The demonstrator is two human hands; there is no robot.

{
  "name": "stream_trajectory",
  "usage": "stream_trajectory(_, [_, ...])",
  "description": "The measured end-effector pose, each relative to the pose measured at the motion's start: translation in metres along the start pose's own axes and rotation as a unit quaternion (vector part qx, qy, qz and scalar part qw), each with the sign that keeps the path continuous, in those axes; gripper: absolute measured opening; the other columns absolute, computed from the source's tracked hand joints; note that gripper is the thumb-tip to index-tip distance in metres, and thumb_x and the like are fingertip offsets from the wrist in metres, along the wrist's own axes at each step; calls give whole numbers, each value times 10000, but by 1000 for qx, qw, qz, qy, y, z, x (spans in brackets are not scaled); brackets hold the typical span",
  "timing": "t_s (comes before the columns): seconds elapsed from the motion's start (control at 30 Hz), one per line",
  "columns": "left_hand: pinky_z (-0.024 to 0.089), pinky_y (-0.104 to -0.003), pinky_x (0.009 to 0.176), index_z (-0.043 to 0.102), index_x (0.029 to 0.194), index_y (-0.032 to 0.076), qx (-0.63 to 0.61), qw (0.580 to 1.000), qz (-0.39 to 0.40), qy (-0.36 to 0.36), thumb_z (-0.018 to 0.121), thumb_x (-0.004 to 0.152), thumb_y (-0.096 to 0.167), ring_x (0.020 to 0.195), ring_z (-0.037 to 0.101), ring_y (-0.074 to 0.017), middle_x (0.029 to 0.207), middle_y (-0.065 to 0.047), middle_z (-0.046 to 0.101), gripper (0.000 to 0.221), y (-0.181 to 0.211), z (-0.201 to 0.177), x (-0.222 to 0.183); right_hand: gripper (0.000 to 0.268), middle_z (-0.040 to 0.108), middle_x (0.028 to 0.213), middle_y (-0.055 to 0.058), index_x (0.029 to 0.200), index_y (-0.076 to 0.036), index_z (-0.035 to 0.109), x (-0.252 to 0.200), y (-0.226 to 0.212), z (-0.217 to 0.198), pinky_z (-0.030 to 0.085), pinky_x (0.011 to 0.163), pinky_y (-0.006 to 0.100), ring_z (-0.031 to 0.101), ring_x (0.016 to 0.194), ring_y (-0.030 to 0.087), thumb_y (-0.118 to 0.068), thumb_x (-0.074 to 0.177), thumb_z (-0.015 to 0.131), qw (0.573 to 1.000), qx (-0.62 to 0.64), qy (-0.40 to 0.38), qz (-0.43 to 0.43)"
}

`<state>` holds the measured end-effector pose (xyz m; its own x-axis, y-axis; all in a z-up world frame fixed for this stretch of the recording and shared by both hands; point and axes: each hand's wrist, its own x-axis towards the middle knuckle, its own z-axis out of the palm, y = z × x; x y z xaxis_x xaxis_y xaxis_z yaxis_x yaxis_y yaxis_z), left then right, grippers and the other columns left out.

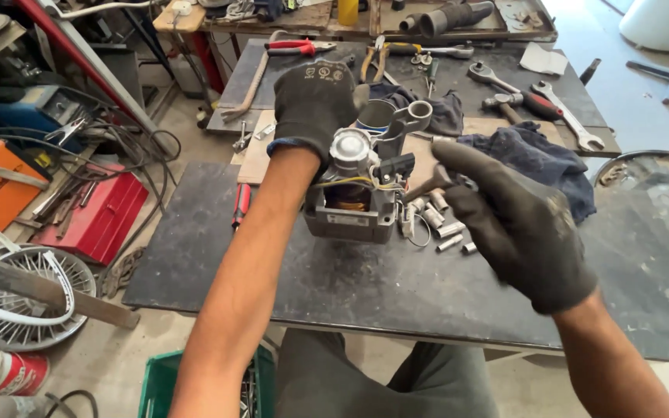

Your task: Assembling and fastening components of a metal motor housing using hand tools.

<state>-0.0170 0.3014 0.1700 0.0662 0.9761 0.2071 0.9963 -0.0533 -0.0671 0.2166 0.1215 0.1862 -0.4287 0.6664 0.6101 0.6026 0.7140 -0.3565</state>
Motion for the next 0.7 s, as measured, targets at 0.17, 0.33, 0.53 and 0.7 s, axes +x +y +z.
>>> stream_trajectory(0.17, [575,-595,653,697,1192,237,-10,998,49,33,433,981,695,942,701,-412,1091,-87,733,569,15,-5,11,405,681,1402,126,1448,-110,536,28,31,10,584,852,415,725,1113,275,-218,1060,571,995,-56,-28,-79])
stream_trajectory(0.33, [571,-577,626,726,1099,238,-22,996,53,73,457,990,682,879,709,-377,1015,-76,741,530,12,14,22,401,721,1321,161,1441,-69,528,38,47,16,580,945,430,721,1173,313,-172,1062,605,986,-74,-34,-143])
stream_trajectory(0.53, [569,-525,675,812,799,253,-42,989,64,123,458,1008,599,910,734,-308,1265,-26,735,538,-1,13,16,392,783,990,89,1410,-144,571,47,44,21,497,517,417,714,665,257,-269,1044,641,988,-91,-53,-110])
stream_trajectory(0.7, [529,-499,575,731,832,204,-21,999,18,42,320,1050,648,720,662,-269,769,-54,657,643,-4,13,14,368,753,867,107,1356,-138,601,64,31,11,524,579,468,731,762,321,-327,1041,605,973,-131,-123,-148])
